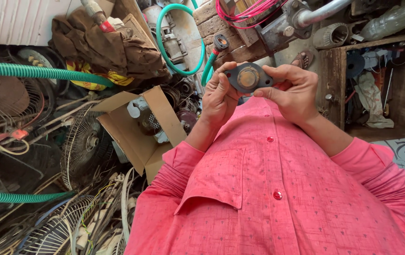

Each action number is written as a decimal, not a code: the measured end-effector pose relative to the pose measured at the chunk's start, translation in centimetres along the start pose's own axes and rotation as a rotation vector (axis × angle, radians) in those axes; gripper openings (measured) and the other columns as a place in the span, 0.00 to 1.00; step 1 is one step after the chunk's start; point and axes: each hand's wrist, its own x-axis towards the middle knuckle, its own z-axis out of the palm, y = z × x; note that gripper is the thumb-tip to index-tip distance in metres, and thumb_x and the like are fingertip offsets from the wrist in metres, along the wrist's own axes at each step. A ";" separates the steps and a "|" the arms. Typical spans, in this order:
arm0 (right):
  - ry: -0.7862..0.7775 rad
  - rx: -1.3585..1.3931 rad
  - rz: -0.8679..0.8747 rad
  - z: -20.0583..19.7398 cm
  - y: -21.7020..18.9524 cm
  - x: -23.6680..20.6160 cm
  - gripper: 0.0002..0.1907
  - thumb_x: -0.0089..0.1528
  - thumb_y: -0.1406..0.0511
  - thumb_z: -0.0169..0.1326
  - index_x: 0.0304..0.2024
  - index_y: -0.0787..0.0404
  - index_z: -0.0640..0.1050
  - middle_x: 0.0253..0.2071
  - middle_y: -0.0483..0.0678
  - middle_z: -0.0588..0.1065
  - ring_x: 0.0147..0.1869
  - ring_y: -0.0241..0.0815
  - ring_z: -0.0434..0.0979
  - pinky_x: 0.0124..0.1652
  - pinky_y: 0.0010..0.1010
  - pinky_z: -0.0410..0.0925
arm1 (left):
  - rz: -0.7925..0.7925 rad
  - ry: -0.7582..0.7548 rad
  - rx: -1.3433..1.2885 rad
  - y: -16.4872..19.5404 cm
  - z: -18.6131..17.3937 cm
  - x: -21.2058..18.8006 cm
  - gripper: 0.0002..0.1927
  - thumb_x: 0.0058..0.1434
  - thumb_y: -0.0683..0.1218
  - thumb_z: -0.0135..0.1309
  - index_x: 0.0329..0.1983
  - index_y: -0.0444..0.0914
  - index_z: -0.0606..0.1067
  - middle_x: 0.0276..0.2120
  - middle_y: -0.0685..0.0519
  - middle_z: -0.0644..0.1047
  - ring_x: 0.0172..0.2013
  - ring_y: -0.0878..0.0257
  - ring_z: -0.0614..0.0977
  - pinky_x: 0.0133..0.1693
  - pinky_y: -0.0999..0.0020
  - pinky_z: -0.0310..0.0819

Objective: The person works on a pump-like machine clamped in a vise, unscrewing and removing a round flange valve part from it. They use pliers on the part, fit a rubber gasket onto the flange, and thread the part back onto the machine by hand.

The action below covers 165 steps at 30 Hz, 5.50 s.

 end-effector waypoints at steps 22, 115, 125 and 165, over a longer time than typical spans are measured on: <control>0.155 0.352 0.795 -5.5 13.4 0.2 0.13 0.70 0.58 0.56 0.53 0.57 0.75 0.44 0.45 0.79 0.42 0.35 0.79 0.42 0.26 0.72 | 0.007 0.345 0.615 -4.6 -2.2 11.4 0.43 0.52 0.47 0.72 0.68 0.29 0.67 0.52 0.41 0.79 0.50 0.56 0.83 0.49 0.60 0.81; 0.076 -1.061 -0.040 -0.3 16.0 4.0 0.26 0.65 0.46 0.60 0.30 0.62 0.80 0.29 0.58 0.78 0.34 0.62 0.80 0.34 0.51 0.72 | -1.053 -0.102 0.261 2.7 -12.8 7.2 0.25 0.72 0.58 0.58 0.63 0.38 0.70 0.40 0.54 0.72 0.44 0.58 0.78 0.38 0.62 0.77; 0.048 -1.037 -0.028 -0.3 15.5 4.3 0.26 0.65 0.46 0.61 0.30 0.63 0.80 0.30 0.59 0.78 0.36 0.63 0.80 0.36 0.51 0.72 | -0.657 -0.024 1.094 3.2 -10.2 7.4 0.32 0.57 0.59 0.67 0.57 0.36 0.73 0.40 0.57 0.75 0.34 0.67 0.74 0.30 0.68 0.72; 1.009 -0.807 -0.059 -37.1 10.1 -8.8 0.09 0.68 0.65 0.65 0.47 0.64 0.81 0.41 0.52 0.83 0.43 0.44 0.85 0.44 0.35 0.75 | -0.535 0.252 1.337 1.6 -8.0 10.0 0.12 0.57 0.45 0.69 0.38 0.35 0.79 0.26 0.56 0.79 0.21 0.69 0.76 0.22 0.74 0.65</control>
